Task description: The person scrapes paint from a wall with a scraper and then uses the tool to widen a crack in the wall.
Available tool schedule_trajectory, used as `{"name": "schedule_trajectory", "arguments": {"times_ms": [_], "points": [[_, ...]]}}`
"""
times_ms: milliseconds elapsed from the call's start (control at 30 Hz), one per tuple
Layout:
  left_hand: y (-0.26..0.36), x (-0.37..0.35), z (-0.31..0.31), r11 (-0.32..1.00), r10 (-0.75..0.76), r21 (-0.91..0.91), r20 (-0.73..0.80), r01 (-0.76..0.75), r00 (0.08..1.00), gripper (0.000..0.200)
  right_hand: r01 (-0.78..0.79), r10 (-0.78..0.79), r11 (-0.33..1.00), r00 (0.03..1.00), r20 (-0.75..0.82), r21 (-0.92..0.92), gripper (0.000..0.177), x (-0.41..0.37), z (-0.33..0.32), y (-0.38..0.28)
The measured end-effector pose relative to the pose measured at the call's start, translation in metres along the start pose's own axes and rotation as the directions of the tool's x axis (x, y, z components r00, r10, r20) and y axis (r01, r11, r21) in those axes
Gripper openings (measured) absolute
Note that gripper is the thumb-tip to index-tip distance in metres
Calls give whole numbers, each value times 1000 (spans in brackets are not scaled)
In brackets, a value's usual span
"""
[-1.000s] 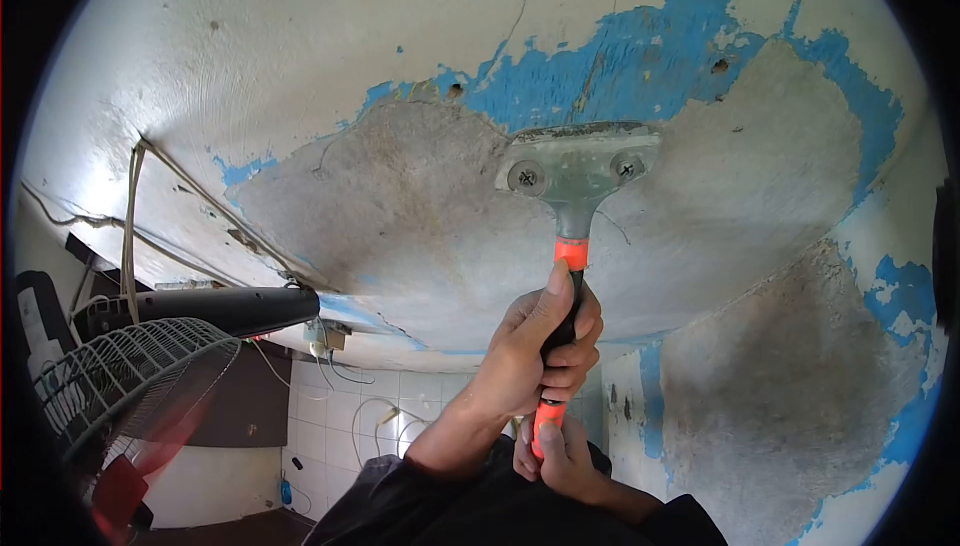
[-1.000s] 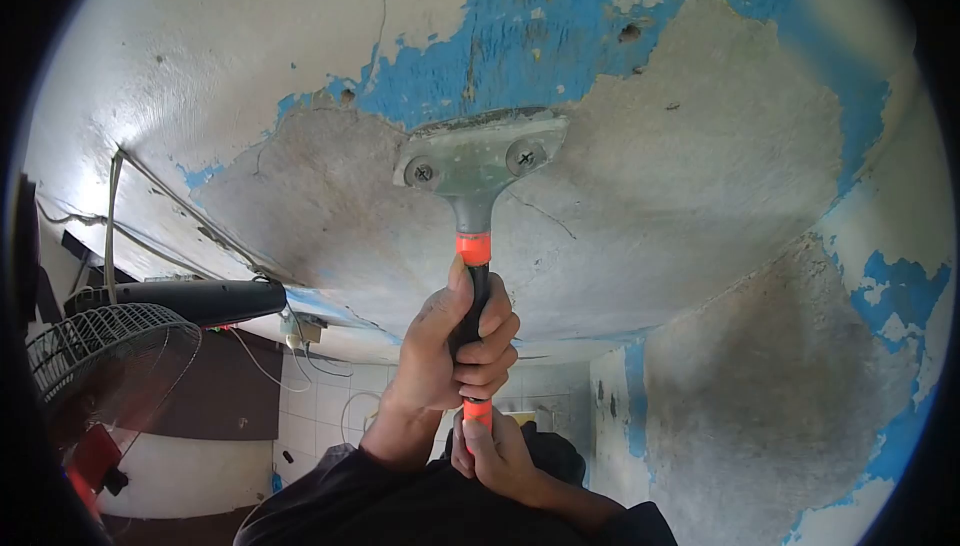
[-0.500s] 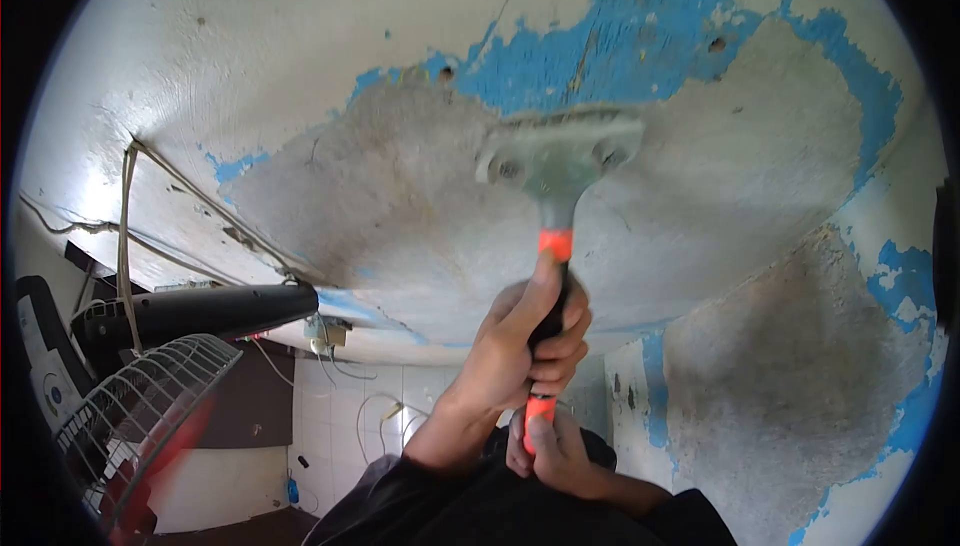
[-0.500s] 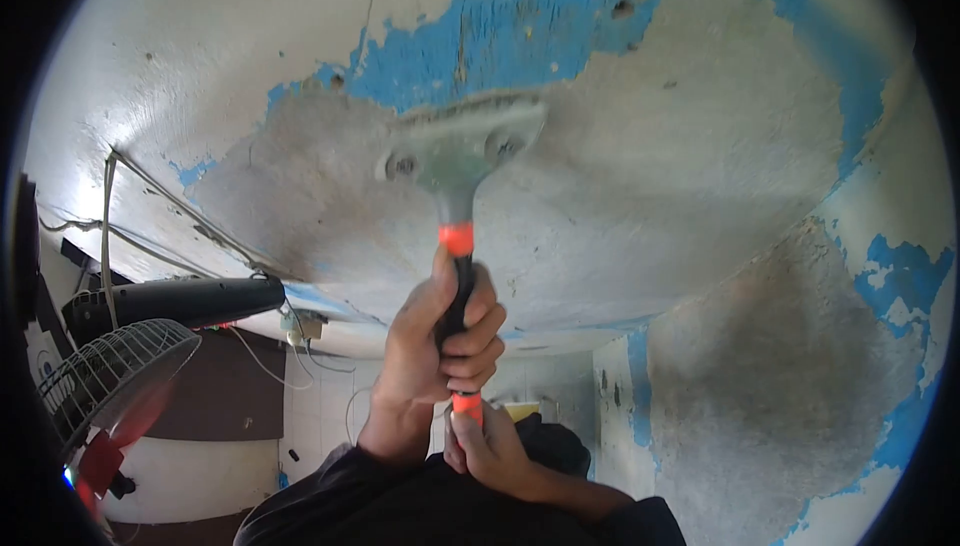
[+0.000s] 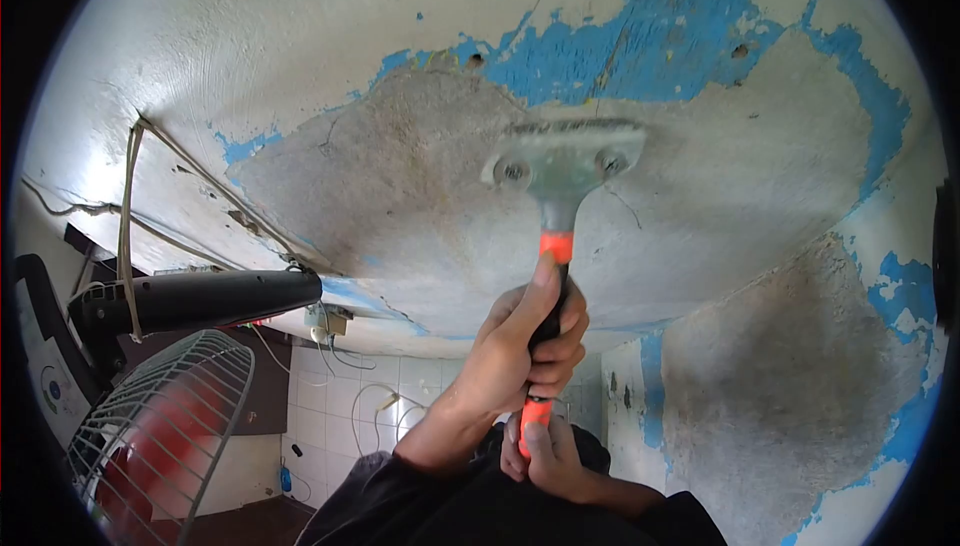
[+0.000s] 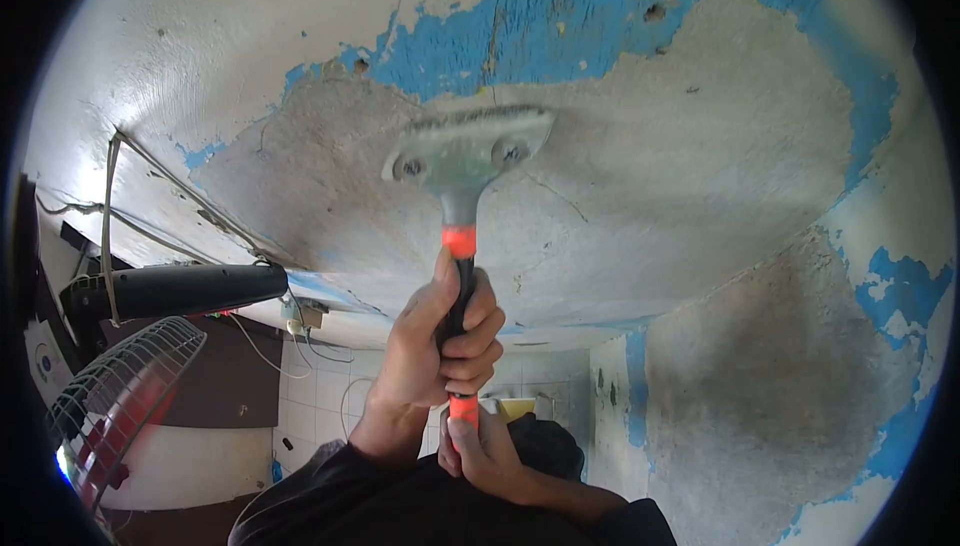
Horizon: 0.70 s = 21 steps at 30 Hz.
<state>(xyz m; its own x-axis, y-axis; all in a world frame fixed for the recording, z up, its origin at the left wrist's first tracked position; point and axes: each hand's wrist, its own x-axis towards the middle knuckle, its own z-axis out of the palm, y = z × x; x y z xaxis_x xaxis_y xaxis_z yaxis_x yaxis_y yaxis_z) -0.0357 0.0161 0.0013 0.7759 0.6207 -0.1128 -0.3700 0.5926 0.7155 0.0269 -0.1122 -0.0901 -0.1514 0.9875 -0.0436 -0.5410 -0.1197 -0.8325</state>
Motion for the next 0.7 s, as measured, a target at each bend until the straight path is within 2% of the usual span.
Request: {"name": "schedule_trajectory", "arguments": {"times_ms": [133, 333, 433, 533, 633, 700], "points": [[9, 5, 8, 1000, 2, 3, 33, -2, 999, 51, -2, 3, 998, 1000, -17, 55, 36, 5, 0, -9], [1, -5, -4, 1000, -7, -11, -39, 7, 999, 51, -17, 17, 998, 1000, -12, 62, 37, 0, 6, 5], [11, -1, 6, 999, 21, 29, -3, -21, 1000, 51, -19, 18, 999, 1000, 11, 45, 37, 5, 6, -7], [6, -2, 1, 997, 51, 53, -38, -49, 998, 51, -9, 11, 998, 999, -39, 62, 35, 7, 8, -1], [4, -7, -4, 999, 39, 36, -47, -38, 998, 51, -8, 7, 1000, 1000, 24, 28, 33, 3, 8, -1], [11, -4, 2, 997, 48, 59, -29, -46, 998, 51, -12, 12, 999, 1000, 8, 39, 33, 7, 9, -3]]}}
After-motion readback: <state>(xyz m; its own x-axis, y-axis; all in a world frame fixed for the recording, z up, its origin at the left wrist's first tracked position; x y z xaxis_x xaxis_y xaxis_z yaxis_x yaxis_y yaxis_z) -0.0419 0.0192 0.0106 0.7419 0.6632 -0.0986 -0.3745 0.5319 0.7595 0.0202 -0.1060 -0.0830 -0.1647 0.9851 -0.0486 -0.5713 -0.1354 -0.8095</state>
